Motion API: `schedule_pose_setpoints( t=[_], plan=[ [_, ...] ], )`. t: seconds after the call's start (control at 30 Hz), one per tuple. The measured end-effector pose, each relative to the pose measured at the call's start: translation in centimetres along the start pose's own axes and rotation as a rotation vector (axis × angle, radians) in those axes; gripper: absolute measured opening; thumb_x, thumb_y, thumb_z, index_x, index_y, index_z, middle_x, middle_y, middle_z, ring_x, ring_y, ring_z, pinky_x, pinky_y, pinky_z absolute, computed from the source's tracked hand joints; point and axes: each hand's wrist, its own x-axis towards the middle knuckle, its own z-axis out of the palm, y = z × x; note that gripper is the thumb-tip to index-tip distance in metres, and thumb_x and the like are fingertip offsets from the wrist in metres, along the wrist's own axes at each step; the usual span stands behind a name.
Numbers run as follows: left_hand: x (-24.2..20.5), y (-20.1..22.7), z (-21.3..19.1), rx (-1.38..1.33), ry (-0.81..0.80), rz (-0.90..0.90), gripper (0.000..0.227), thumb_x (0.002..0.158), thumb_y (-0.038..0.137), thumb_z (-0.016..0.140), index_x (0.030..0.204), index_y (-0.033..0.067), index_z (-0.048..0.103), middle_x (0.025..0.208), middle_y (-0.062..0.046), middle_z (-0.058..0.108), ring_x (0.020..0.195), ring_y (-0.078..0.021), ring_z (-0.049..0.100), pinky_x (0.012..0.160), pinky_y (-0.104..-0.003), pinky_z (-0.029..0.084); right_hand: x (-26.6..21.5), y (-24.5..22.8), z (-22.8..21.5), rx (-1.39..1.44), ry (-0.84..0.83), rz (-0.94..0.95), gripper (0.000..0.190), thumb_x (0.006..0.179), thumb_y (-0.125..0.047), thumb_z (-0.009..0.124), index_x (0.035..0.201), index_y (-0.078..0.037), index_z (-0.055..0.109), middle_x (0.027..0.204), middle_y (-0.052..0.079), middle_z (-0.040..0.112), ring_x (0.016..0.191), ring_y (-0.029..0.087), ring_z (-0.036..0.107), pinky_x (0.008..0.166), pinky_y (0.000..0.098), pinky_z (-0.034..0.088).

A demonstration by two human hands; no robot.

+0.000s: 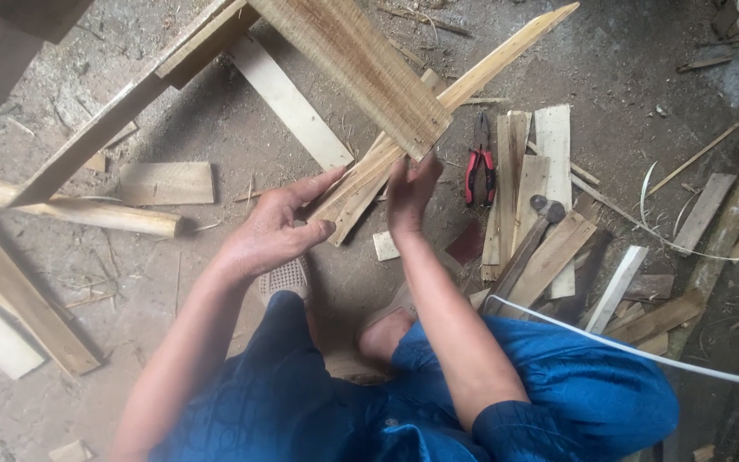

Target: The person sits on the ground assembling a small wooden stool frame. They use pliers to pull nails out of wooden slats, position the slats against the stool legs, and hammer nails to attach the pieces, fitting each slat into place by hand.

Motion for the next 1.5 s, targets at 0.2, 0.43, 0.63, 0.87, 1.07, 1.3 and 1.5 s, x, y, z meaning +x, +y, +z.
schedule_pose_setpoints(
  t=[0.2,0.43,0.63,0.87,1.07,1.3,1.5],
  plan=[
    [-0.1,0.4,0.2,-0.059,-0.003,0.031,0.067,0.082,0.005,0.063,0.145,-0.0085,0.045,0.129,-0.035,0.057,0.12,-0.0473,0.057,0.104,-0.06,0.043,0.1,-10.4,-5.4,1.035,-0.614,0.39,0.08,0.081,-0.037,0.064,0.153,-0.012,0.037,0.142,0.027,0.05,0.131,0.046,0.049,0.118,0.0551,0.034],
    [-0.3,-0.6,-0.2,-0.032,0.012,0.102,0.068,0.082,0.006,0.065,0.145,-0.0081,0.045,0.132,-0.034,0.056,0.124,-0.0447,0.055,0.104,-0.058,0.044,0.1,-10.7,-6.0,0.909,-0.703,0.282,0.065,0.092,-0.05,0.067,0.141,-0.009,0.054,0.138,0.03,0.058,0.128,0.045,0.06,0.108,0.0508,0.055],
    [-1.0,-1.2,0.1,-0.126,-0.017,0.131,0.093,0.078,0.024,0.077,0.155,-0.0009,0.031,0.147,-0.035,0.042,0.136,-0.0536,0.04,0.113,-0.066,0.029,-0.4,-11.8,-6.1,0.896,-0.666,0.321,0.059,0.094,-0.046,0.066,0.137,-0.007,0.058,0.134,0.03,0.062,0.123,0.045,0.064,0.106,0.0497,0.058],
    [0.5,-11.1,2.6,0.389,0.154,-0.01,0.091,0.071,0.034,0.087,0.138,-0.0031,0.038,0.136,-0.028,0.045,0.124,-0.0476,0.048,0.102,-0.056,0.045,-0.1,-10.9,-6.3,0.91,-0.654,0.334,0.057,0.094,-0.043,0.066,0.133,-0.003,0.059,0.131,0.031,0.063,0.12,0.045,0.065,0.106,0.052,0.058],
    [4.9,-24.4,6.3,1.046,0.144,0.03,0.088,0.071,0.046,0.084,0.141,0.0047,0.048,0.103,-0.019,0.06,0.11,-0.0406,0.053,0.088,-0.047,0.051,0.1,-10.8,-6.1,0.896,-0.632,0.334,0.057,0.093,-0.044,0.067,0.133,-0.004,0.059,0.128,0.029,0.065,0.119,0.044,0.066,0.104,0.0509,0.059],
    [6.1,-25.4,6.0,0.759,0.259,-0.254,0.029,0.094,0.024,0.06,0.112,0.002,0.064,0.101,-0.017,0.058,0.098,-0.0365,0.057,0.081,-0.045,0.05,-0.1,-11.1,-6.2,0.925,-0.632,0.375,0.061,0.092,-0.042,0.067,0.138,-0.003,0.054,0.131,0.031,0.063,0.12,0.045,0.066,0.104,0.0536,0.059],
    [4.3,-20.0,2.5,0.521,0.35,-0.01,0.038,0.091,0.021,0.058,0.126,0.0055,0.061,0.105,-0.028,0.059,0.101,-0.0532,0.059,0.086,-0.057,0.051,-0.3,-11.5,-5.9,0.93,-0.623,0.347,0.051,0.093,-0.038,0.068,0.129,-0.003,0.061,0.124,0.031,0.067,0.114,0.045,0.069,0.1,0.0522,0.061]
  ],
)
